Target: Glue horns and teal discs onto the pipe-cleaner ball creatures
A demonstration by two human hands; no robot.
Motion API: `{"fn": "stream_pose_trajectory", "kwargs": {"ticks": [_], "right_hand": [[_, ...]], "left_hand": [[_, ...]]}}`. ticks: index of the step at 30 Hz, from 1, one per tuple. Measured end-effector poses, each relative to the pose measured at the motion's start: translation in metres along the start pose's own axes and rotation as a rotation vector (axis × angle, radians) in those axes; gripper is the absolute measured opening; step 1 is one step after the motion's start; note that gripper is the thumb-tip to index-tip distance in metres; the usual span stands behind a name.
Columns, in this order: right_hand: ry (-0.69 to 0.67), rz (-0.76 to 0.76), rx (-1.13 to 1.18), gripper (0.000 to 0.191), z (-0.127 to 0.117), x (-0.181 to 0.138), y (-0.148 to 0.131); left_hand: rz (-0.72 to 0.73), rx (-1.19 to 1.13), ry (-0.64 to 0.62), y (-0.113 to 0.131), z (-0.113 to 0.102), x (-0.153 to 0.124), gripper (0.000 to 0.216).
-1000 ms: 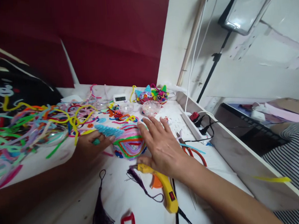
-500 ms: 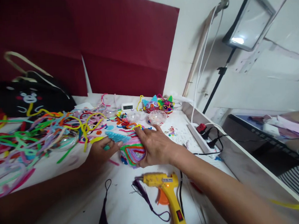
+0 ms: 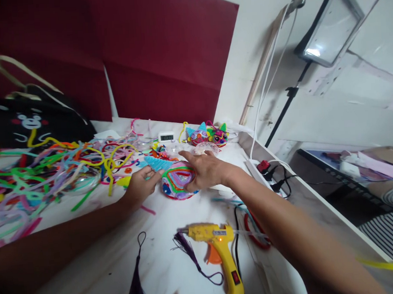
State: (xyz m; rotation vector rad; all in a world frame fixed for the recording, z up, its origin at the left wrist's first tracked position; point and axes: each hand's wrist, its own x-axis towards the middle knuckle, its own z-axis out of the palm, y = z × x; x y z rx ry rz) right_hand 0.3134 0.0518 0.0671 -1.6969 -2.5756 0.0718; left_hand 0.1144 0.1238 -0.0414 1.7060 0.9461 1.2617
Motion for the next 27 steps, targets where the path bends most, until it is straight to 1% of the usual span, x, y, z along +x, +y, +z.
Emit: {"fn": "stream_pose_trajectory", "kwargs": {"ticks": [5,8,9,12,14,16,20,23,27], "right_hand": [[0.044,-0.008,0.008,0.093,0.002,-0.007,-0.004],[0.147,-0.042,-0.012,0.090,-0.002,-0.020,-0.008],[0.206,-0.054,-0.021,0.085,-0.003,-0.027,-0.010],[0.393,-0.042,-0.043,0.061,-0.004,-0.054,-0.017],[0.434,0.020,-0.024,0.042,0.001,-0.075,-0.022],[0.351,0.099,0.042,0.029,0.012,-0.096,-0.025],[0.144,0.263,0.148,0.017,0.039,-0.129,-0.030],[0.027,0.360,0.210,0.017,0.053,-0.143,-0.037],[-0.021,0.512,0.294,0.025,0.062,-0.153,-0.048]], "left_hand": [[0.000,-0.029,-0.002,-0.004,-0.002,-0.004,0.034],[-0.012,-0.036,0.001,-0.006,-0.002,-0.005,0.035],[-0.018,-0.045,0.004,-0.006,-0.002,-0.005,0.036],[-0.043,-0.089,-0.003,-0.008,-0.002,-0.004,0.037],[-0.055,-0.119,-0.017,-0.009,-0.001,-0.003,0.037],[-0.063,-0.138,-0.028,-0.009,-0.001,-0.003,0.035],[-0.058,-0.150,-0.028,-0.009,0.000,-0.003,0.028],[-0.043,-0.157,-0.033,-0.009,0.000,-0.003,0.025],[-0.022,-0.137,-0.046,-0.005,-0.001,-0.006,0.024]]}}
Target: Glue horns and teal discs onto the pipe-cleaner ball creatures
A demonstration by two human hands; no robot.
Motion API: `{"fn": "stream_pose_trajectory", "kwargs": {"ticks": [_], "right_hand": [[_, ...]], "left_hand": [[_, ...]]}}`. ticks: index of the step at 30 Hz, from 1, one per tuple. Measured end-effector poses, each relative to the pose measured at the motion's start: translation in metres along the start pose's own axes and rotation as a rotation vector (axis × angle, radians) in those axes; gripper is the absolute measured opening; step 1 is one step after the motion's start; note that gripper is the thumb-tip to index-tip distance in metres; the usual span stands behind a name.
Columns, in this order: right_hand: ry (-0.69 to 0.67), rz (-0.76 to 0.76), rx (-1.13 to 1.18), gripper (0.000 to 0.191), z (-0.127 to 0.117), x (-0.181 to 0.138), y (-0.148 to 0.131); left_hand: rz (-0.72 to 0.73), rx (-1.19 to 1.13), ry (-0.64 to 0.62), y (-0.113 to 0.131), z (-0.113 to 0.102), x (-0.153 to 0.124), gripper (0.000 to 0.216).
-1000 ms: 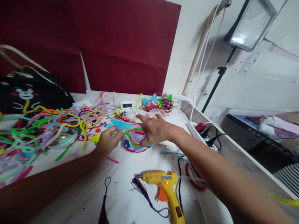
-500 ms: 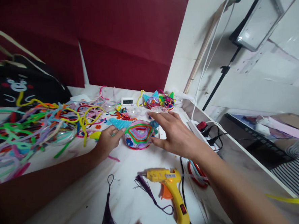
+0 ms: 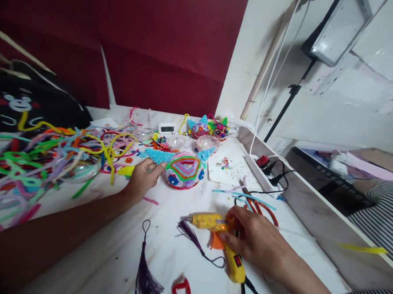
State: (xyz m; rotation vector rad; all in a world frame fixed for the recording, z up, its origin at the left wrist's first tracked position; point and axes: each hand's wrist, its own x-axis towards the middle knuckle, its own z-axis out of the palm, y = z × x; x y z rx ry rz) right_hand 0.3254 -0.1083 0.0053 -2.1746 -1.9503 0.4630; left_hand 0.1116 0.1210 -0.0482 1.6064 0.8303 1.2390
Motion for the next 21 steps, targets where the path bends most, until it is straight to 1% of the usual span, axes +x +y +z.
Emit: {"fn": "stream_pose_trajectory", "kwargs": {"ticks": [4,10,13,18,21], "right_hand": [[-0.018,0.087,0.052,0.033,0.006,-0.010,0.001],[-0.035,0.158,-0.029,0.033,0.012,-0.022,-0.002],[-0.051,0.159,-0.026,0.035,0.015,-0.022,-0.007],[-0.090,0.196,-0.046,0.029,0.023,-0.018,-0.010],[-0.092,0.214,-0.036,0.030,0.025,-0.018,-0.009]], "left_hand": [[0.027,0.034,-0.016,0.004,-0.001,-0.003,0.024],[0.044,0.086,-0.023,0.001,-0.002,-0.004,0.023],[0.046,0.086,-0.030,-0.001,-0.002,-0.004,0.023],[0.049,0.087,-0.048,-0.001,-0.003,-0.005,0.024],[0.051,0.093,-0.050,0.000,-0.003,-0.005,0.023]]}}
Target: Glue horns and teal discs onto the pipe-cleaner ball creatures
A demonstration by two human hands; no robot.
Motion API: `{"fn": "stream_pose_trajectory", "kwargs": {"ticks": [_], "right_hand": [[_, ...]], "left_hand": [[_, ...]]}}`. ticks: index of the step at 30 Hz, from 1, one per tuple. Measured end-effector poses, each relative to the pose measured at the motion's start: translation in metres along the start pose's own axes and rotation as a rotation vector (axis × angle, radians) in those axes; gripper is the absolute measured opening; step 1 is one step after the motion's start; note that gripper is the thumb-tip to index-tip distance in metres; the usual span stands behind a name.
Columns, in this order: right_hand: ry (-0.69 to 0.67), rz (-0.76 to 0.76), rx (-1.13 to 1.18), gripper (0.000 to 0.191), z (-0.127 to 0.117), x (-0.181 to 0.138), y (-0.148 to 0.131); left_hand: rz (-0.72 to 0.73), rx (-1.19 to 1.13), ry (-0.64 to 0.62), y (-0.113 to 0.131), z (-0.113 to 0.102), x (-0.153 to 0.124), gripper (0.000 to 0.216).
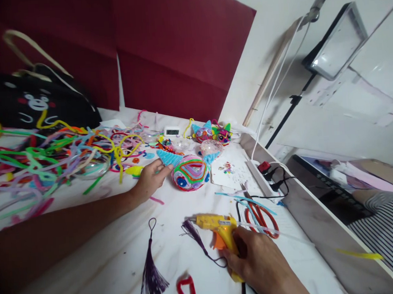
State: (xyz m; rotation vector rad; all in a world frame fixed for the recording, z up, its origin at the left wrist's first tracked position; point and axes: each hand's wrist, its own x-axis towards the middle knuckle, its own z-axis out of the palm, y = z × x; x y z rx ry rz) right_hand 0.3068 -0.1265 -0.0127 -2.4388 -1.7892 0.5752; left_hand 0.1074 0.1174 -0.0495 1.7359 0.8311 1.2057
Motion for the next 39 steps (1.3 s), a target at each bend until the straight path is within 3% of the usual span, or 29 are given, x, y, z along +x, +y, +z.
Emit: {"fn": "stream_pose_trajectory", "kwargs": {"ticks": [13,23,29,35,39], "right_hand": [[0.017,0.057,0.188,0.028,-0.003,0.003,0.002],[0.070,-0.029,0.705,0.035,-0.002,0.006,0.019],[0.063,-0.012,0.837,0.041,-0.019,-0.004,0.016],[0.282,0.075,0.938,0.052,-0.026,-0.014,-0.006],[0.356,0.052,0.968,0.045,-0.025,-0.018,-0.011]], "left_hand": [[0.012,0.025,0.002,0.001,0.000,0.001,0.026],[0.039,0.054,-0.013,0.005,-0.002,0.001,0.024],[0.058,0.072,-0.012,0.006,-0.002,0.000,0.019],[0.063,0.090,-0.017,0.004,-0.002,0.001,0.013],[0.069,0.101,-0.011,0.001,-0.002,0.002,0.011]]}}
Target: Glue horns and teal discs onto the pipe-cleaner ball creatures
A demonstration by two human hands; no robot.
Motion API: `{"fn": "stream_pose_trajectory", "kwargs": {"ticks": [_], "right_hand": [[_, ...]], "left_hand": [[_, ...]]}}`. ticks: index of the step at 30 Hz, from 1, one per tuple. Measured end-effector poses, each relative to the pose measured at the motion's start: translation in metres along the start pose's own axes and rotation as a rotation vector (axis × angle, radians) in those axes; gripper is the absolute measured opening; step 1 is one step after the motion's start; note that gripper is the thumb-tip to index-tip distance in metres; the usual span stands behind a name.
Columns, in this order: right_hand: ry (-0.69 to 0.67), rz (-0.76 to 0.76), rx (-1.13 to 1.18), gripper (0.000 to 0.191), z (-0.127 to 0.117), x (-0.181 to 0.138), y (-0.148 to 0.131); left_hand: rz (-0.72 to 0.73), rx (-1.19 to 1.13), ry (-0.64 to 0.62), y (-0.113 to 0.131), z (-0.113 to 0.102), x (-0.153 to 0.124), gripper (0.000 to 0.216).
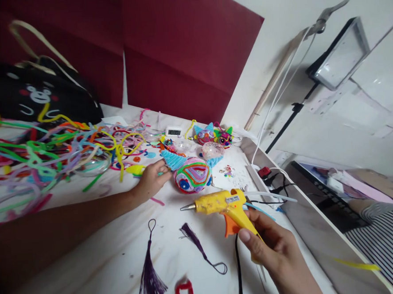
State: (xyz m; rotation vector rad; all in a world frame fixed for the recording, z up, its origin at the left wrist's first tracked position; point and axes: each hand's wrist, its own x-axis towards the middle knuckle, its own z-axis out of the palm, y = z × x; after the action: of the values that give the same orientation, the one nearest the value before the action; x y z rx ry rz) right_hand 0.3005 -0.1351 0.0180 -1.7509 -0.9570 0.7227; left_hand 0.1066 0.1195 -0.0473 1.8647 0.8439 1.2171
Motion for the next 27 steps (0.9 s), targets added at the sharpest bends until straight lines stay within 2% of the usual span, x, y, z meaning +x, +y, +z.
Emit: {"fn": "stream_pose_trajectory", "kwargs": {"ticks": [7,14,17,22,27], "right_hand": [[-0.018,0.005,0.125,0.042,-0.005,0.005,0.012],[0.091,-0.099,0.218,0.039,0.009,0.008,0.014],[0.142,-0.171,0.189,0.040,0.013,0.012,0.012],[0.109,-0.306,0.050,0.048,0.025,0.014,0.000],[0.140,-0.396,0.012,0.036,0.042,0.012,-0.003]], "left_hand": [[0.010,0.020,0.023,-0.004,0.002,0.001,0.013],[0.030,0.023,0.048,-0.004,0.002,0.001,0.022],[0.034,0.028,0.045,-0.004,0.003,0.002,0.022],[0.018,0.044,0.056,-0.005,0.003,0.002,0.023],[-0.009,0.053,0.066,-0.003,0.003,0.001,0.024]]}}
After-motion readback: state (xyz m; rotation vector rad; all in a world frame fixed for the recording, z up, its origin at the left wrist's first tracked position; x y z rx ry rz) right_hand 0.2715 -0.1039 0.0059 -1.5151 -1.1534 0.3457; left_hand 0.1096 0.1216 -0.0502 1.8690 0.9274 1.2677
